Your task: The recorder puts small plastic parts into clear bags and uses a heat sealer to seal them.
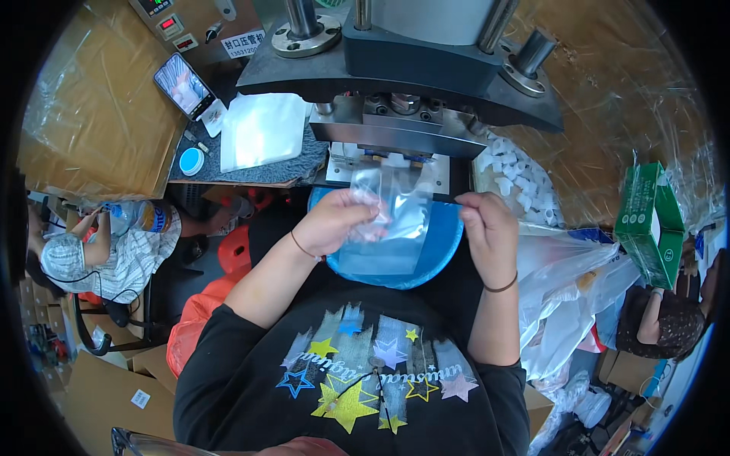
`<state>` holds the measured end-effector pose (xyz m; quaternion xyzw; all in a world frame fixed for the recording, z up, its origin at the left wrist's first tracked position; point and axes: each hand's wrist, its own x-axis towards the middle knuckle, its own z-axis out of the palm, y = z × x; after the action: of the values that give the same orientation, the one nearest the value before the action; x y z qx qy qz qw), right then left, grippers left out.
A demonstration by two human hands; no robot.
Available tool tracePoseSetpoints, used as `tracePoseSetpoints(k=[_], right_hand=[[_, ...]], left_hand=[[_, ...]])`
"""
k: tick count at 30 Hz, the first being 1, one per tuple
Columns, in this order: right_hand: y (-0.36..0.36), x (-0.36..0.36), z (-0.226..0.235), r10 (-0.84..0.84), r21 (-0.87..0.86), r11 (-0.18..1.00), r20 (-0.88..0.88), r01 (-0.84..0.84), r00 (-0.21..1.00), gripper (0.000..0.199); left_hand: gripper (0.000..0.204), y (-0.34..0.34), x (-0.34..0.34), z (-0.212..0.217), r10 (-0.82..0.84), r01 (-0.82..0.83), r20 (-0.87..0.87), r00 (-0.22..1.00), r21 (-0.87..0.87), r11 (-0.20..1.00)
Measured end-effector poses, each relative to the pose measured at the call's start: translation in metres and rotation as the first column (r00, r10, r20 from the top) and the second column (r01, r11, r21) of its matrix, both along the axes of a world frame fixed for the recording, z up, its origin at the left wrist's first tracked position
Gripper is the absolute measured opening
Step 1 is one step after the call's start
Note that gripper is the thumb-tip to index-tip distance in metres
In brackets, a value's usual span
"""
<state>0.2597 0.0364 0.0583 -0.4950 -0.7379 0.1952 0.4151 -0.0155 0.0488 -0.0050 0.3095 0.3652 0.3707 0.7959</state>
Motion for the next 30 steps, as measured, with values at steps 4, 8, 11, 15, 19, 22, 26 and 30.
tracePoseSetpoints(k=[4,8,11,15,19,22,26,30], right_hand=[[-0.007,-0.010,-0.007,0.016,-0.070,0.997,-0.027,-0.018,1.000,0.030],[-0.006,0.001,-0.021,0.079,-0.027,0.997,0.073,-0.077,0.994,0.033],[-0.010,0.002,-0.017,0.026,-0.016,1.000,0.037,-0.026,0.999,0.034],[-0.009,-0.002,-0.010,0.028,0.012,0.999,0.111,-0.029,0.993,0.026],[-0.010,-0.012,-0.013,0.041,-0.059,0.998,0.063,-0.038,0.997,0.019],[-0.005,-0.033,-0.021,0.244,0.008,0.968,0.182,-0.249,0.953,0.020],[-0.001,-0.045,-0.008,0.346,0.023,0.935,0.159,-0.354,0.925,0.023],[-0.002,-0.055,0.013,0.070,-0.073,0.993,-0.256,-0.091,0.964,0.022]], left_hand=[[0.020,0.007,-0.002,-0.001,0.040,-0.038,0.049,0.998,-0.047,0.998],[0.025,0.004,-0.014,-0.019,0.401,-0.245,-0.267,0.876,0.470,0.848],[0.054,0.032,-0.076,0.005,0.915,0.121,-0.344,0.211,0.938,0.325],[0.074,0.016,-0.121,-0.005,0.788,0.648,-0.587,-0.182,0.531,0.546],[0.031,-0.011,-0.105,0.000,0.801,0.506,-0.572,0.175,0.750,0.426],[0.014,-0.021,-0.086,-0.002,0.641,-0.129,-0.416,0.645,0.768,0.628],[0.009,-0.032,-0.048,0.007,0.455,0.109,-0.558,0.694,0.706,0.700],[0.014,-0.043,-0.008,0.014,0.243,0.216,-0.574,0.782,0.616,0.758]])
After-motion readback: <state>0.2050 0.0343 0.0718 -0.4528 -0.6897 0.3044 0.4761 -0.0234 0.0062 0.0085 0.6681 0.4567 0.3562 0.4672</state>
